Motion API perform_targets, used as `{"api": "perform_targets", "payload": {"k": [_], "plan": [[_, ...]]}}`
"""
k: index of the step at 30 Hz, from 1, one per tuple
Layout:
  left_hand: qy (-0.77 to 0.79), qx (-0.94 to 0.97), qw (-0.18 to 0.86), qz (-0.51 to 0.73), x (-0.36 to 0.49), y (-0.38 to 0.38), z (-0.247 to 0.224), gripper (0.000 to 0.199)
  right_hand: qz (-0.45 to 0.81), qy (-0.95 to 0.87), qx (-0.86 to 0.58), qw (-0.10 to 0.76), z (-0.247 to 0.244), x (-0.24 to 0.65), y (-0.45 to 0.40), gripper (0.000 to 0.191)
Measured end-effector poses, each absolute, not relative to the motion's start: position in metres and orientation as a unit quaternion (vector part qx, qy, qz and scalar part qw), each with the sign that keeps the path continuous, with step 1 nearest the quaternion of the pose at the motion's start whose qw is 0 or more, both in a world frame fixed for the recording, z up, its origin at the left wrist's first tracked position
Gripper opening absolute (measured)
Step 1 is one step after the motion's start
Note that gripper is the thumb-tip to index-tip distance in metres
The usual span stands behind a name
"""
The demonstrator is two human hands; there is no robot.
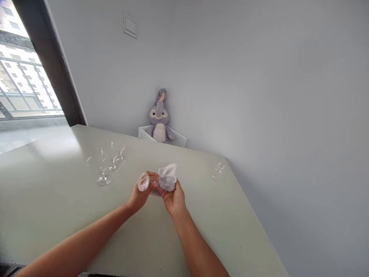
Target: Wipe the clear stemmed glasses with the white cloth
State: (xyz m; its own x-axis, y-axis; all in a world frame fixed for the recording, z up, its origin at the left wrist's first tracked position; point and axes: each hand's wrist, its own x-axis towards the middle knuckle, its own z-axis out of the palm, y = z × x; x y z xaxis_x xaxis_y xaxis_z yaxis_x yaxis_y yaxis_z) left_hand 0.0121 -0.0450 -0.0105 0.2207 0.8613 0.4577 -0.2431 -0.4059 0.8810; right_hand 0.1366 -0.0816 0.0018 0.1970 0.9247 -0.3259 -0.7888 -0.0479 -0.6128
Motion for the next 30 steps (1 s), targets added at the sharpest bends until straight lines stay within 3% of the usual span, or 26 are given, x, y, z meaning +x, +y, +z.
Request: {"api": "perform_targets", "payload": {"k": [3, 9, 12, 17, 21, 25, 30], "plan": [[0.223, 0.711, 0.376, 0.551, 0.01, -0.046, -0.017, 0.009, 0.648, -0.063, -0.337, 0.679, 0.006, 0.124, -0.09, 0.022], [0.207, 0.778, 0.278, 0.525, 0.005, -0.035, -0.028, 0.015, 0.646, -0.159, -0.379, 0.644, 0.009, 0.115, -0.104, 0.023], [0.226, 0.768, 0.24, 0.548, 0.0, -0.029, -0.027, 0.017, 0.543, -0.372, -0.467, 0.59, 0.007, 0.128, -0.113, 0.025], [0.244, 0.772, 0.163, 0.564, -0.008, -0.022, -0.02, 0.02, 0.345, -0.658, -0.577, 0.34, 0.027, 0.164, -0.13, 0.033], [0.21, 0.817, 0.012, 0.537, -0.005, -0.025, -0.014, 0.03, 0.213, -0.652, -0.649, 0.329, 0.046, 0.172, -0.127, 0.037], [0.18, 0.827, -0.149, 0.511, 0.001, -0.033, -0.012, 0.029, 0.35, -0.639, -0.592, 0.345, 0.041, 0.158, -0.115, 0.031], [0.142, 0.832, -0.205, 0.496, 0.002, -0.036, -0.014, 0.034, 0.504, -0.567, -0.525, 0.385, 0.025, 0.144, -0.112, 0.022]]}}
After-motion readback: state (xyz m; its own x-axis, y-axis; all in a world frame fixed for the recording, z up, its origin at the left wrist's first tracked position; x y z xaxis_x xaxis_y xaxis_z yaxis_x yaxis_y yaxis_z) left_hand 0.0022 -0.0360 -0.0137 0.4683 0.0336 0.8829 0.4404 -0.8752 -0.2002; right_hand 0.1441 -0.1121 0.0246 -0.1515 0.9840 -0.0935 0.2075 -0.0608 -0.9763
